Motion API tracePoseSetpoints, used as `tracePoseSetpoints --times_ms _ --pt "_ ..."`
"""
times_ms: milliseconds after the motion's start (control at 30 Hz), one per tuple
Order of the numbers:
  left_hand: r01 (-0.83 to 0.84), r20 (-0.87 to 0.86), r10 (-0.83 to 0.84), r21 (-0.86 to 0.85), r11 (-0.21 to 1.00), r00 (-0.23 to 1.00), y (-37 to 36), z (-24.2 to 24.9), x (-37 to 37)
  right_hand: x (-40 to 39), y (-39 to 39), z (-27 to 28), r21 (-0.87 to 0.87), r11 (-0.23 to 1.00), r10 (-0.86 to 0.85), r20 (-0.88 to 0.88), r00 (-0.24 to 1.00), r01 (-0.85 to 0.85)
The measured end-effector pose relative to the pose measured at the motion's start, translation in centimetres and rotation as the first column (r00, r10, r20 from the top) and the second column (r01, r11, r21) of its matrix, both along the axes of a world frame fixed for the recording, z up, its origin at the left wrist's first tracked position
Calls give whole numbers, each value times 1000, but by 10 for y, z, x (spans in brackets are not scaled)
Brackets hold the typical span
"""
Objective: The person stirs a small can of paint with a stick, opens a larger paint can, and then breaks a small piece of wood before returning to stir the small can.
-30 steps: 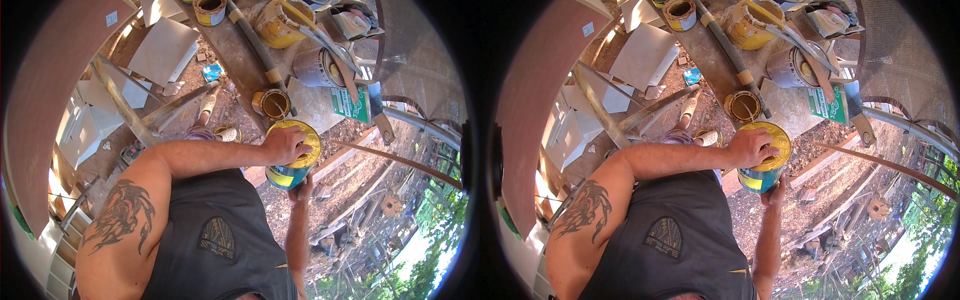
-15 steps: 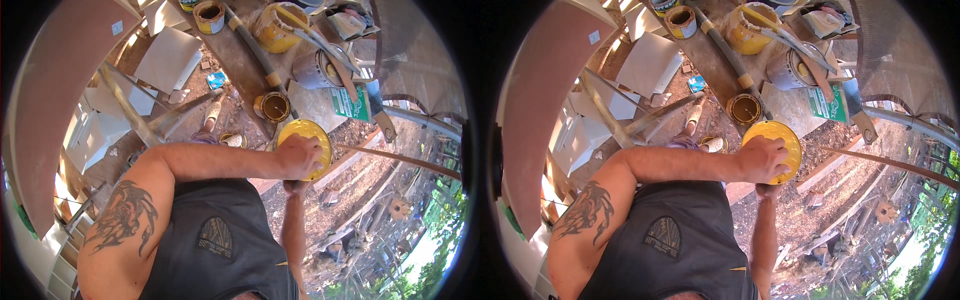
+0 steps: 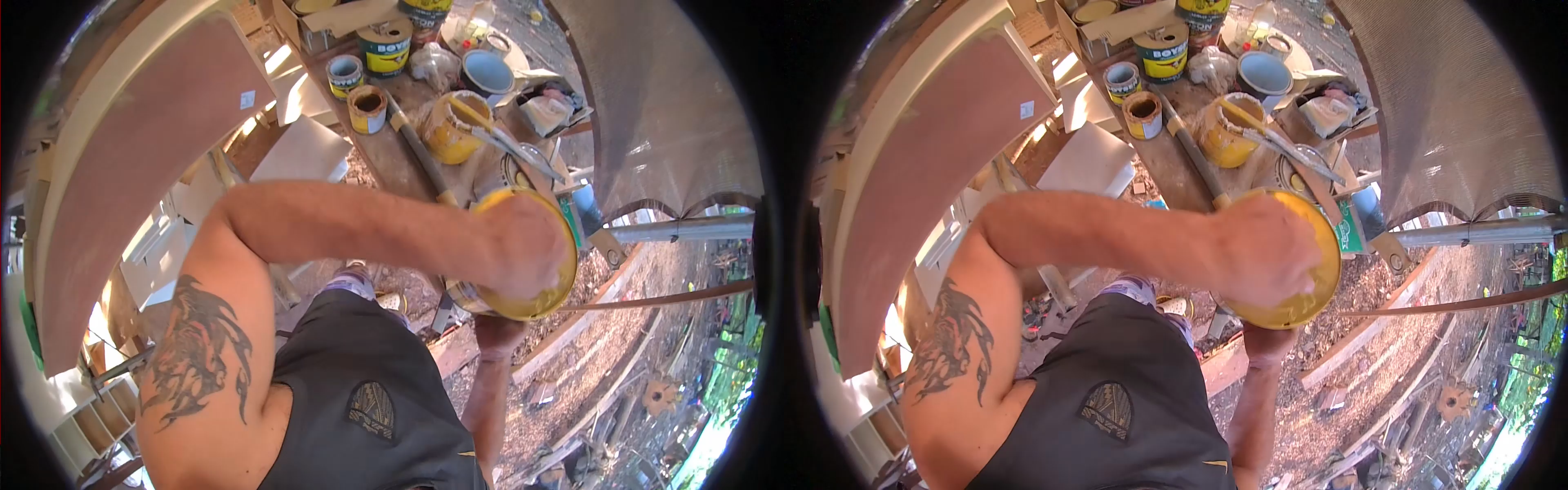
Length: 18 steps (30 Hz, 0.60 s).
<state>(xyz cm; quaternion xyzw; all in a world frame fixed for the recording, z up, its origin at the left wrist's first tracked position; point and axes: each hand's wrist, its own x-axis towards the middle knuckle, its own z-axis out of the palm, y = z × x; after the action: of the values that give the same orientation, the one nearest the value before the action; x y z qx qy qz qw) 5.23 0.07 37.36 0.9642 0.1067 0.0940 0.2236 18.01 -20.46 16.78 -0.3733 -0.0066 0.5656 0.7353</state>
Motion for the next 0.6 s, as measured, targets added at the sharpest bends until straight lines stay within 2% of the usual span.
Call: tracePoseSetpoints --times_ms 33,67,100,167,233,367,467,567,600 --pt "-47 -48 48 22 999 998 10 20 -6 4 5 3 14 999 39 7 999 -39" --pt "-92 -94 96 44 995 991 21 40 -12 10 8 -1 -16 999 36 -59 998 -37" --pt "-135 -138 143 68 989 980 33 52 -16 17 9 -5 13 996 86 -27 996 -86" --pt "-199 0 201 136 971 980 67 60 -21 27 14 -11 64 981 179 45 983 -181" --pt "-243 -2 245 120 963 970 106 73 -24 24 19 3 -8 989 145 87 986 -145" --pt "-349 47 349 260 900 936 176 94 -37 39 13 -16 -27 995 98 120 988 -96" --pt "-405 -7 423 277 872 906 230 97 -45 46 19 -24 -44 999 24 104 994 -20" --pt "-430 -2 461 357 829 887 288 76 -50 51 29 -30 -41 999 6 114 994 -2" --pt "-436 -85 494 360 825 865 303 73 -49 51 35 -29 -68 998 -6 130 992 15"
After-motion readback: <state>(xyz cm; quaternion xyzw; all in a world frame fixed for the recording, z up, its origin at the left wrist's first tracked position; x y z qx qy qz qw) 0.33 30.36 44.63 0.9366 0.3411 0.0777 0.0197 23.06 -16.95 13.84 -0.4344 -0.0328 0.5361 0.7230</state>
